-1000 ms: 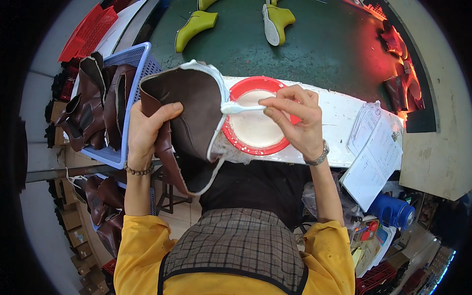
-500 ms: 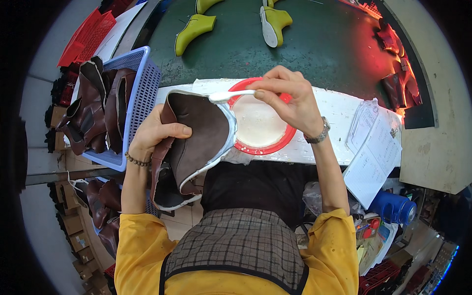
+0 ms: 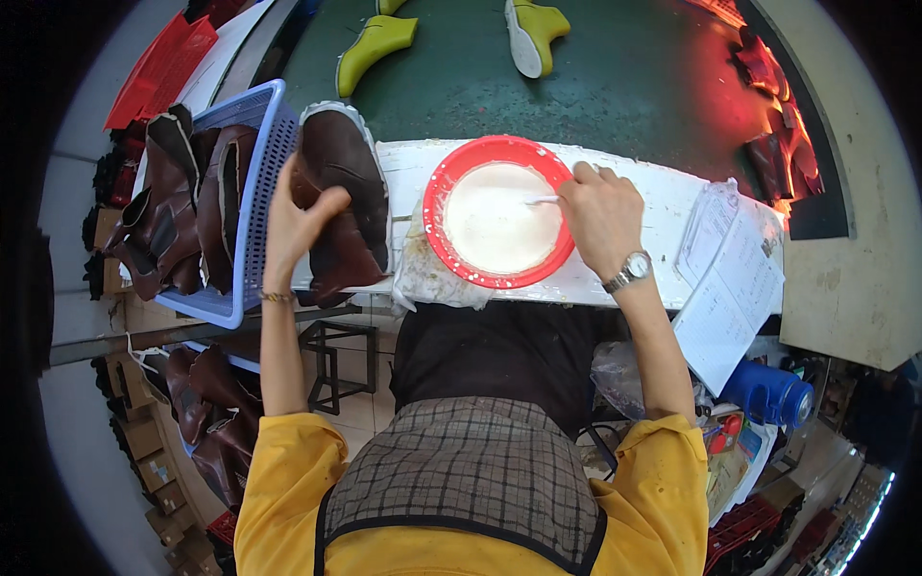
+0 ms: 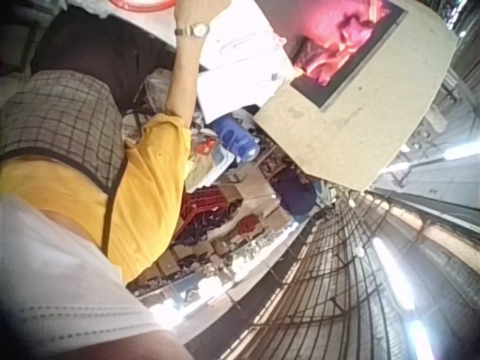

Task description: The recorder is applying a white adhesive or sealant to the inner edges of leather boot uppers using a small brush.

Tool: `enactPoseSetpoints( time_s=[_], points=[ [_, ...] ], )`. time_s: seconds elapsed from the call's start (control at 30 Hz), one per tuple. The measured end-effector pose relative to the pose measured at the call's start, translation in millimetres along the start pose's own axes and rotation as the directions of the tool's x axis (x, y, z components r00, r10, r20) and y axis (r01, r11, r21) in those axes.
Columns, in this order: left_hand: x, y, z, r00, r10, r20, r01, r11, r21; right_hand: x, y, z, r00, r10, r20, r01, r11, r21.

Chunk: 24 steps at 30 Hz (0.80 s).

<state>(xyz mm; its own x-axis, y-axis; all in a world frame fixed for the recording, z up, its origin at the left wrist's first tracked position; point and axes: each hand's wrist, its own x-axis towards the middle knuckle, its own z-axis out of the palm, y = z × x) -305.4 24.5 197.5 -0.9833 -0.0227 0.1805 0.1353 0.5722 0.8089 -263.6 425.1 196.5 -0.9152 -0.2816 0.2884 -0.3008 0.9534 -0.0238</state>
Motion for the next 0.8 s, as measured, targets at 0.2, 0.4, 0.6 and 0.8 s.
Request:
enactPoseSetpoints(
  time_s=[0.2,0.4,0.6,0.8],
  points=[
    [-67.4,-21.3,-2.6,0.955,-0.028,0.296,-0.132,0.851,0.508,-20.7,4.7,-19.6,0.971,0.214,-0.103,-0.19,0.96,0.204],
    [-80.1,-22.3,-5.6,0.951,-0.022,0.309,-0.168,0.802,0.573,-31.4,4.2,-21.1,0.948,0.318,-0.019,-0.291,0.887,0.358],
    [-86.6,-27.4,1.1,0.987,0.139,0.085,-0.16,0.918,0.364,-37.6,7.4,-13.3,0.923,0.381,-0.049,-0.309,0.814,0.491],
    [-95.6,27.8,3.4,0.962,0.265,0.073,-0.274,0.938,0.212,-11.7,-23.2,-23.5,0.937,0.337,-0.088,-0.142,0.599,0.788]
  ],
)
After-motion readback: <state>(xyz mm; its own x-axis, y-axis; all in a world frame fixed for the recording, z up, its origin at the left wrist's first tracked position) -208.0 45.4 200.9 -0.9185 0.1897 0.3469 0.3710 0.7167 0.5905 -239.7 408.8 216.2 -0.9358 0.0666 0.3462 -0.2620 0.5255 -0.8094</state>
